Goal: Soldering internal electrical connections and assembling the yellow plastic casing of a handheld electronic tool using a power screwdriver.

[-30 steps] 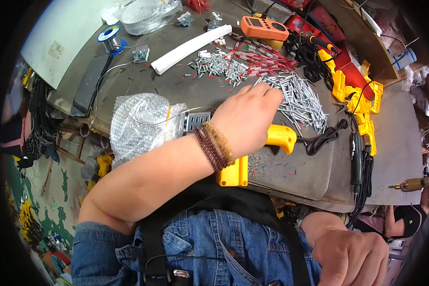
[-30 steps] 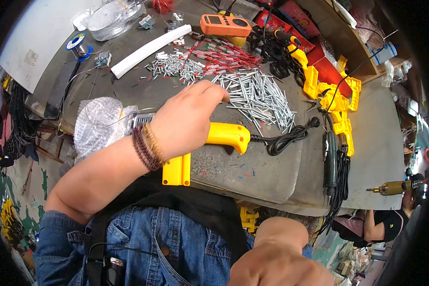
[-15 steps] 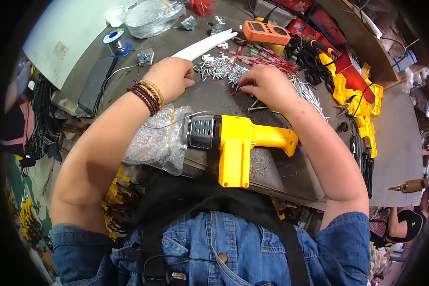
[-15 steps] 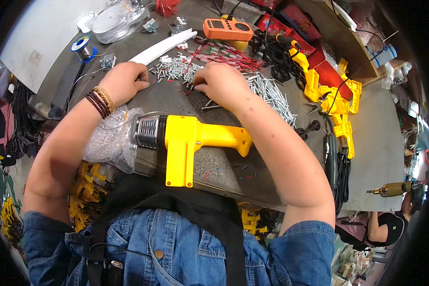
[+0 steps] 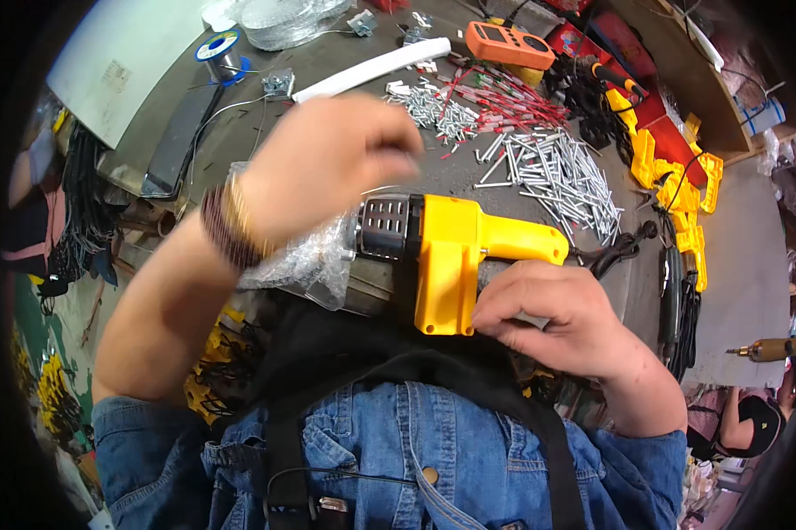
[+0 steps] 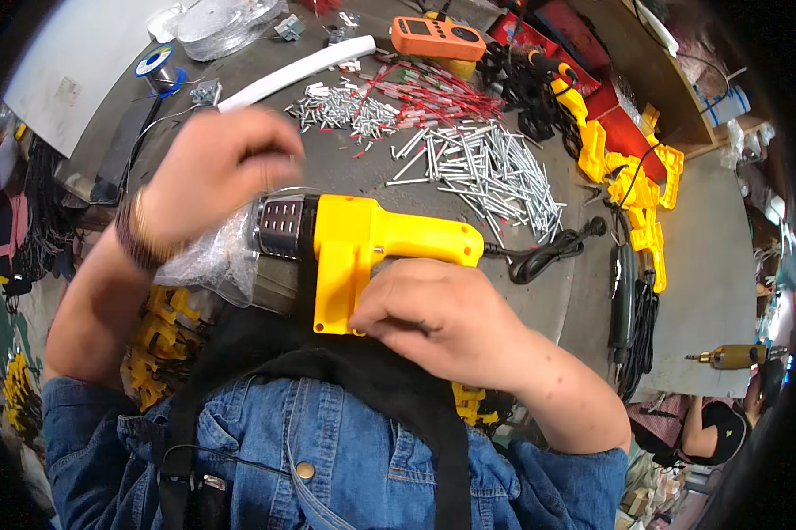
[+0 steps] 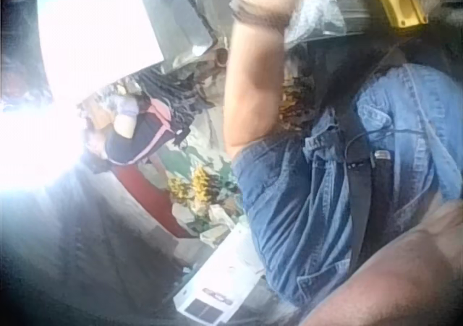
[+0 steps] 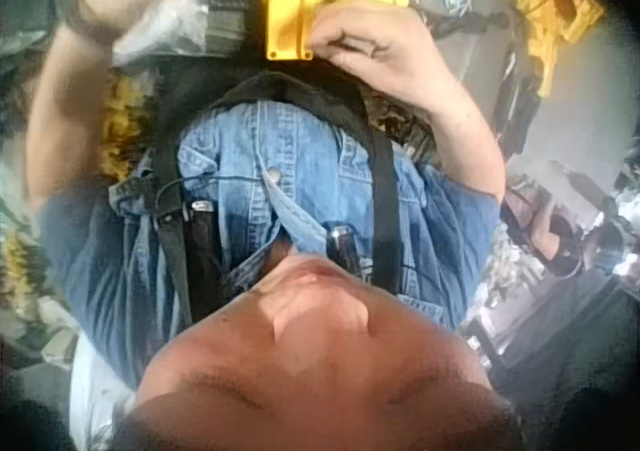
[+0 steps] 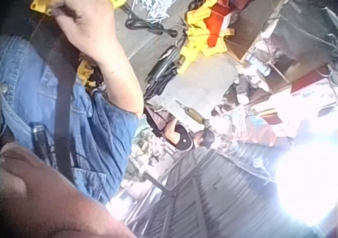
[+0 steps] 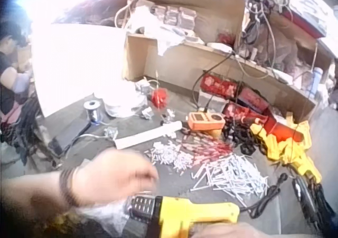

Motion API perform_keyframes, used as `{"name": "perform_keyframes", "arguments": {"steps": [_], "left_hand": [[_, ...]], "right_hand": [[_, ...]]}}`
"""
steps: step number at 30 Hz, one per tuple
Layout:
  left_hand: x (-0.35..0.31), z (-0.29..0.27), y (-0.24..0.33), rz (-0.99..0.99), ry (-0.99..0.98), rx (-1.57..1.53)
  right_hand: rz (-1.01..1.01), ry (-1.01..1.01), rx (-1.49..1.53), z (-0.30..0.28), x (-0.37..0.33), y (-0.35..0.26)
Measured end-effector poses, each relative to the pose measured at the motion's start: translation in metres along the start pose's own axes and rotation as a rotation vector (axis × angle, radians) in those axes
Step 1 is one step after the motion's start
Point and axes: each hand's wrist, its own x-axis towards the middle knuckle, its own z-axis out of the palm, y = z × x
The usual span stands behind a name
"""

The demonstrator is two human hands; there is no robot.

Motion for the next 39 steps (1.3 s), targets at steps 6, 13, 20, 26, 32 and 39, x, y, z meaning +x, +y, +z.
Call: {"name": "perform_keyframes", "arguments": {"steps": [6, 13, 20, 26, 32, 39], "left_hand": [[-0.046, 0.026, 0.069, 0.358, -0.106, -0.04], [-0.062, 0.034, 0.076, 0.286, -0.046, -0.084], [-0.068, 0.041, 0.065, 0.482, 0.065, 0.195], [-0.032, 0.009, 0.044, 0.257, -0.006, 0.258], [0.055, 0.049, -0.029, -0.181, -0.195, 0.358], [0.066, 0.068, -0.039, -0.206, -0.29, 0.479]], "right_hand": [[-0.27, -0.022, -0.377, 0.012, -0.006, -0.001], [0.05, 0.231, -0.527, -0.031, 0.028, 0.039], [0.423, 0.115, -0.753, -0.04, 0.104, 0.105], [0.241, 0.133, -0.621, -0.034, 0.1, 0.095], [0.279, 0.111, 0.156, -0.024, 0.081, 0.068], [0.209, -0.005, -0.143, -0.029, 0.084, 0.051]]}}
